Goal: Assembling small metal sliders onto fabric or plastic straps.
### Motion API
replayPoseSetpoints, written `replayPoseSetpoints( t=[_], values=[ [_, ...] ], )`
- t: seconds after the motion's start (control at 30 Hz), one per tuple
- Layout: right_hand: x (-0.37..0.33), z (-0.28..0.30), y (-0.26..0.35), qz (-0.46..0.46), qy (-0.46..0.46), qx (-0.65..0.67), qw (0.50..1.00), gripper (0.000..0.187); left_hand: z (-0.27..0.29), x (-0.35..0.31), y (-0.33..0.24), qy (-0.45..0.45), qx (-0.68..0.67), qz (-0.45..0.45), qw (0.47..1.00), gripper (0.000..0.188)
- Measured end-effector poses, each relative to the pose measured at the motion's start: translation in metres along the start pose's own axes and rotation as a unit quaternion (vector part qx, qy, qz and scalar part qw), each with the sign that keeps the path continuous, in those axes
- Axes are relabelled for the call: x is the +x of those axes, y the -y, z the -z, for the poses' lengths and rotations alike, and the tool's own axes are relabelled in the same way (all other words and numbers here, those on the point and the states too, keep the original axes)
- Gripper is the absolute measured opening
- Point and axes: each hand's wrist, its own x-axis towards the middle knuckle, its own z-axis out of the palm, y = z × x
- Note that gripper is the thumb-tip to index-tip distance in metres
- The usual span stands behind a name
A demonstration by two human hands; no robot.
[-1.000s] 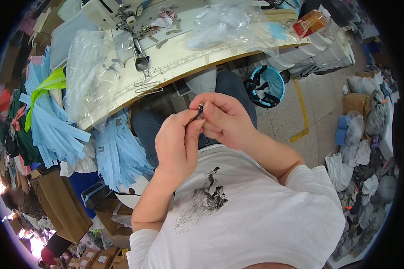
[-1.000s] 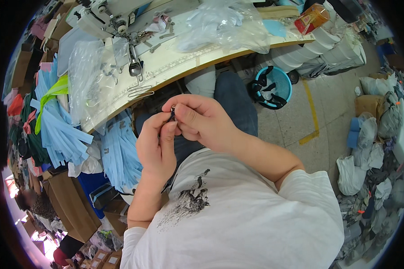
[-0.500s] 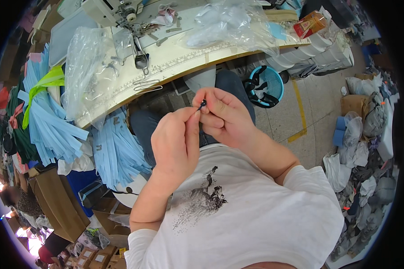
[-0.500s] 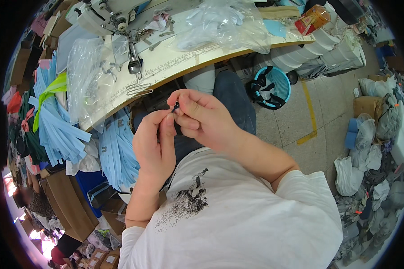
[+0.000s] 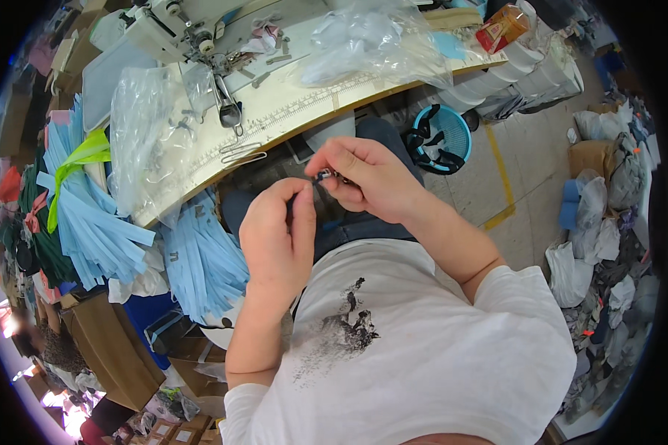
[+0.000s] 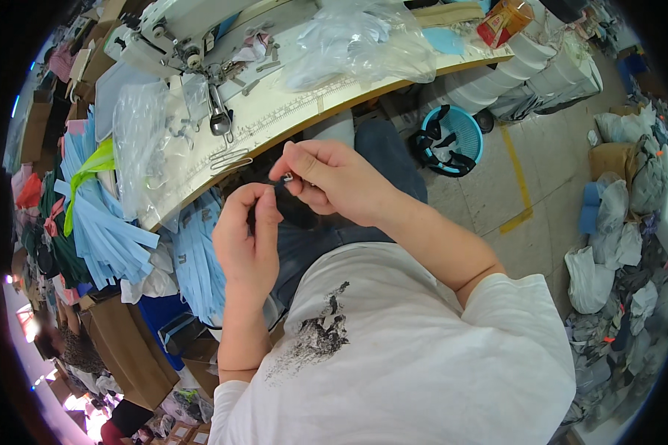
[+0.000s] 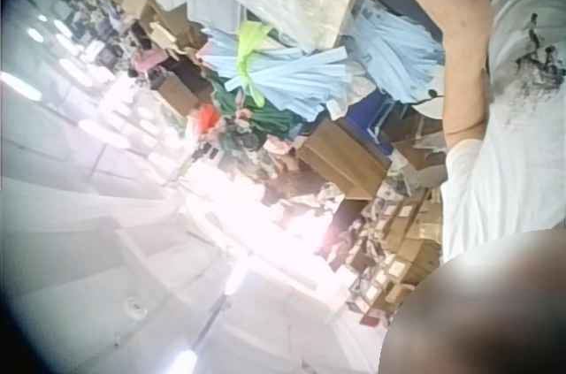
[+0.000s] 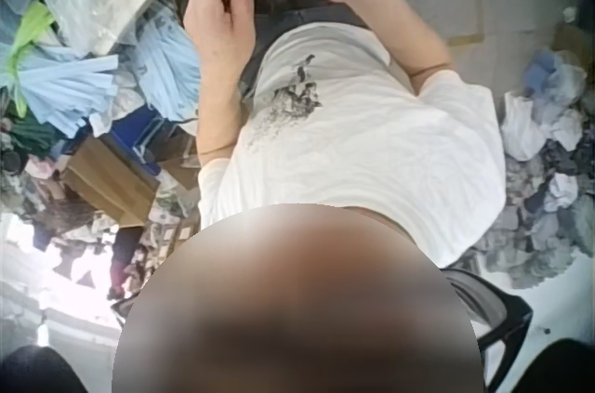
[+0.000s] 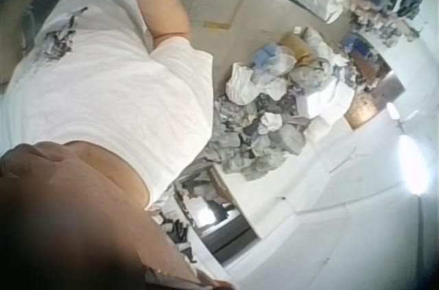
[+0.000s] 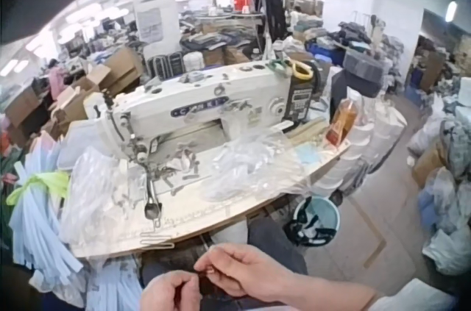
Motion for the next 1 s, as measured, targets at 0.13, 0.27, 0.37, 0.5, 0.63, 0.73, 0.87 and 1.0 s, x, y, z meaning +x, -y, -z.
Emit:
replayPoseSetpoints(
  t=[0.13, 0.27, 0.37, 0.5, 0.63, 0.73, 0.87, 1.0],
  values=[
    [-0.007, -0.007, 0.003, 0.01, 0.032, 0.003, 0.999, 0.022, 0.0, 0.001, -0.006, -0.028, -0.043, 0.035, 0.998, 0.006],
    [-0.004, -0.005, -0.004, 0.046, 0.068, -0.081, 0.993, 0.019, 0.0, 0.003, -0.007, -0.03, -0.048, 0.027, 0.998, 0.006],
    [-0.003, -0.006, -0.009, 0.065, 0.045, -0.131, 0.988, 0.019, 0.003, 0.003, -0.01, -0.026, -0.059, 0.051, 0.997, 0.006],
    [-0.005, -0.006, -0.012, 0.085, 0.029, -0.125, 0.988, 0.02, 0.003, 0.002, -0.009, -0.03, -0.096, 0.039, 0.994, 0.015],
    [0.003, -0.002, -0.007, 0.09, 0.034, -0.049, 0.994, 0.019, 0.026, 0.021, -0.002, -0.026, -0.103, 0.02, 0.994, 0.014],
    [0.007, -0.001, 0.008, 0.105, 0.025, -0.048, 0.993, 0.021, 0.076, 0.082, 0.029, -0.12, 0.188, -0.072, 0.972, 0.045],
    [0.002, -0.001, 0.014, 0.103, 0.019, -0.044, 0.994, 0.02, 0.146, 0.134, 0.069, -0.17, 0.453, -0.162, 0.86, 0.056],
    [0.002, 0.008, 0.004, 0.078, 0.008, -0.022, 0.997, 0.019, 0.166, 0.146, 0.091, -0.093, 0.421, -0.03, 0.902, 0.055]
  ],
)
